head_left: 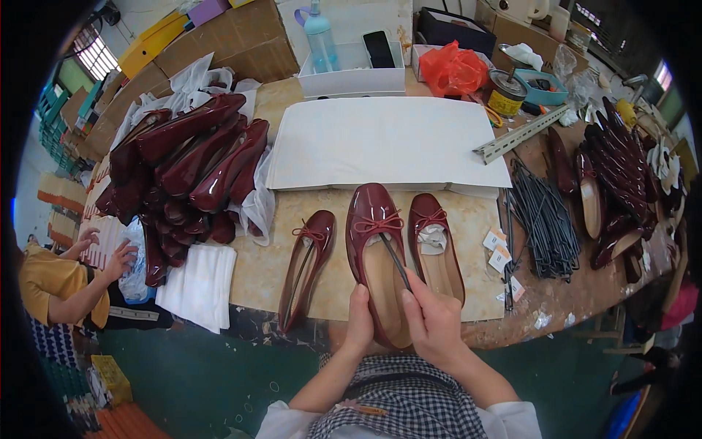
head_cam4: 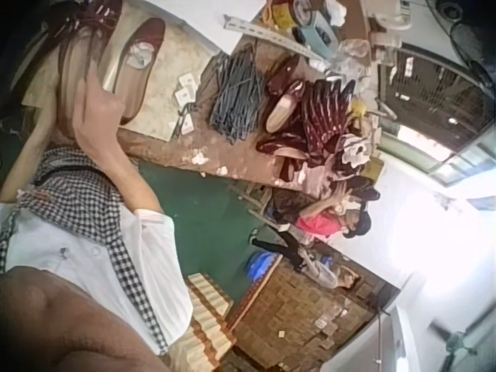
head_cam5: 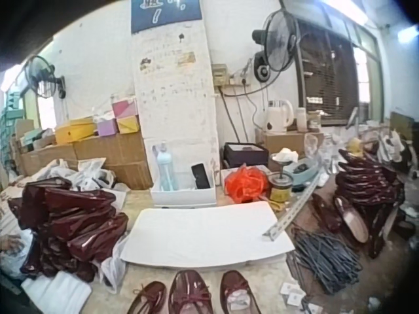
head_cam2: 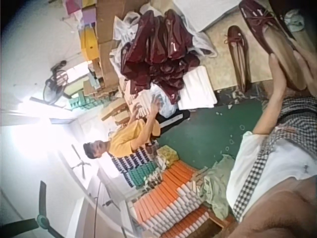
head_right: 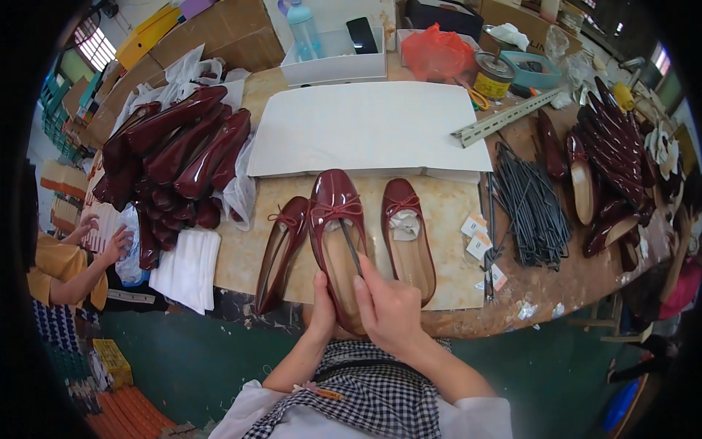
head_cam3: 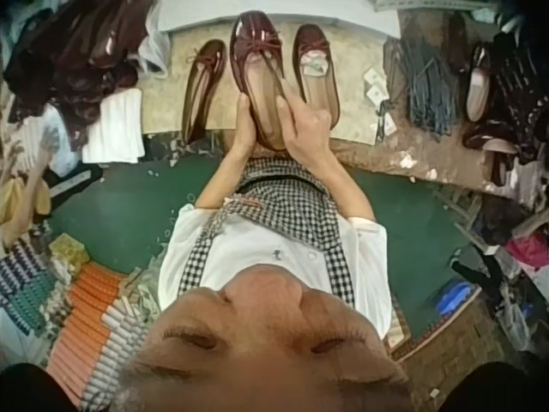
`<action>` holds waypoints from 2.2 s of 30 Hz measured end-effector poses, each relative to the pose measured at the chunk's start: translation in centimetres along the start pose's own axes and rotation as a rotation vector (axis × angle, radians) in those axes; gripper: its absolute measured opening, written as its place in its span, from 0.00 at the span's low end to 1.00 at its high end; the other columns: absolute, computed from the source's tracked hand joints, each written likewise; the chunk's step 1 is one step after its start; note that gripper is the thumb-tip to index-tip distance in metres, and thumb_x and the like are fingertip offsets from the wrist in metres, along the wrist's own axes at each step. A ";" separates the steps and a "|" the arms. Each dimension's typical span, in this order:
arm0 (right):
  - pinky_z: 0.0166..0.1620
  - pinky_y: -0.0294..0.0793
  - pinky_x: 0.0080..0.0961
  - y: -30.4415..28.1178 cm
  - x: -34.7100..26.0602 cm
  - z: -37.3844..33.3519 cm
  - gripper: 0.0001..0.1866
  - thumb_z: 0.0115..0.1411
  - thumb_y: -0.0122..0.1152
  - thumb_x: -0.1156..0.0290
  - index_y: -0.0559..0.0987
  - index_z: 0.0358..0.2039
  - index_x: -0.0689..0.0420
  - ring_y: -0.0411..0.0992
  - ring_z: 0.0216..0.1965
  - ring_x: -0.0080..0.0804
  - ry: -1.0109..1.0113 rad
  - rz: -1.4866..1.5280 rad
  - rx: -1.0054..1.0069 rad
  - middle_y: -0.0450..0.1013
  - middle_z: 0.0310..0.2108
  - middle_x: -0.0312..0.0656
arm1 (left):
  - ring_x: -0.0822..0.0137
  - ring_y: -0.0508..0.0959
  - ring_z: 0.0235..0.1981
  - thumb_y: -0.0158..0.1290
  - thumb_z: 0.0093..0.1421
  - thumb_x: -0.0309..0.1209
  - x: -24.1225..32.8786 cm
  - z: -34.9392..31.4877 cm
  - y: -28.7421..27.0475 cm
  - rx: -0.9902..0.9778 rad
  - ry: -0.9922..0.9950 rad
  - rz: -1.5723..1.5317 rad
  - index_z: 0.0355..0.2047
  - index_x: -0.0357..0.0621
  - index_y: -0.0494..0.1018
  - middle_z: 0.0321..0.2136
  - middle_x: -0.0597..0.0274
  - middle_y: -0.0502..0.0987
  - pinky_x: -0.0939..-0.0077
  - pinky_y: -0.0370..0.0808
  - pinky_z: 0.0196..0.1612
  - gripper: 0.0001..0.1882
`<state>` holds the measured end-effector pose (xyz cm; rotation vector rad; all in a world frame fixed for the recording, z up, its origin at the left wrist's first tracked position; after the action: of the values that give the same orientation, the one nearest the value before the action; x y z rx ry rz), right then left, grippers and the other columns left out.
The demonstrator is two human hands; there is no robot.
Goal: The person inserts a metal shoe tree into a maroon flat shoe to maintain its shape. They then stuff a white tissue into the shoe's opening. The person picks up a small packet, opens it, and appears to inspect the contents before placing the packet down. Finally, they handle another pair of maroon shoes, inserting a shoe tree into one of them.
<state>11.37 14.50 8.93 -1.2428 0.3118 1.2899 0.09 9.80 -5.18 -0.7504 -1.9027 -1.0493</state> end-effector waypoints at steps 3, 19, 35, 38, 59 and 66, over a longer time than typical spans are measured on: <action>0.20 0.63 0.28 0.1 -0.7 0.0 0.19 0.58 0.54 0.80 0.74 0.51 0.67 0.66 0.13 0.34 -0.121 -0.036 0.122 0.64 0.13 0.43 | 0.63 0.72 0.50 0.27 0.68 0.47 -0.3 -0.5 -0.3 0.113 0.005 -0.033 0.55 0.35 0.65 0.49 0.53 0.72 0.68 0.67 0.55 0.30; 0.26 0.77 0.34 -16.2 23.4 -3.2 0.09 0.58 0.56 0.64 0.79 0.27 0.55 0.79 0.27 0.39 0.618 -1.094 -0.077 0.78 0.25 0.46 | 0.53 0.75 0.44 0.56 0.55 0.27 9.7 0.6 4.1 0.031 0.641 0.984 0.59 0.38 0.63 0.45 0.46 0.72 0.66 0.73 0.48 0.30; 0.32 0.71 0.40 -19.2 20.5 -9.2 0.19 0.52 0.62 0.62 0.74 0.43 0.54 0.74 0.26 0.45 0.691 -0.250 0.355 0.75 0.22 0.44 | 0.59 0.74 0.44 0.41 0.63 0.51 -5.1 2.4 4.8 -0.172 -0.410 0.030 0.55 0.44 0.67 0.47 0.55 0.75 0.60 0.73 0.44 0.28; 0.32 0.71 0.40 -18.2 17.3 -8.1 0.22 0.57 0.59 0.61 0.73 0.53 0.51 0.74 0.26 0.46 0.571 -0.261 0.358 0.75 0.22 0.47 | 0.57 0.77 0.35 0.42 0.63 0.49 -2.8 1.3 6.3 -0.150 -0.351 -0.179 0.51 0.37 0.69 0.40 0.51 0.77 0.62 0.76 0.39 0.28; 0.26 0.67 0.38 -7.8 7.3 -5.1 0.23 0.60 0.53 0.65 0.71 0.57 0.48 0.67 0.17 0.42 0.268 0.060 -0.043 0.69 0.15 0.45 | 0.50 0.74 0.49 0.38 0.61 0.57 3.1 1.6 5.1 -0.137 0.015 -0.067 0.60 0.42 0.61 0.51 0.48 0.71 0.55 0.75 0.50 0.36; 0.29 0.69 0.39 -7.3 6.6 -5.2 0.22 0.63 0.51 0.62 0.70 0.58 0.50 0.70 0.21 0.47 0.238 0.093 -0.050 0.70 0.18 0.50 | 0.51 0.73 0.51 0.37 0.61 0.57 2.8 2.0 4.6 -0.106 0.030 -0.080 0.60 0.43 0.61 0.53 0.50 0.69 0.55 0.74 0.51 0.37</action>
<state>21.97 15.36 5.63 -1.4423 0.5153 1.2358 1.62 14.05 -1.61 -0.7182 -1.8770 -1.2124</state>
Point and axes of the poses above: each hand's wrist, its own z-axis towards the middle knuckle, its own y-axis out of the palm, x = y × z, the point moved 10 cm from there along z, towards the middle knuckle
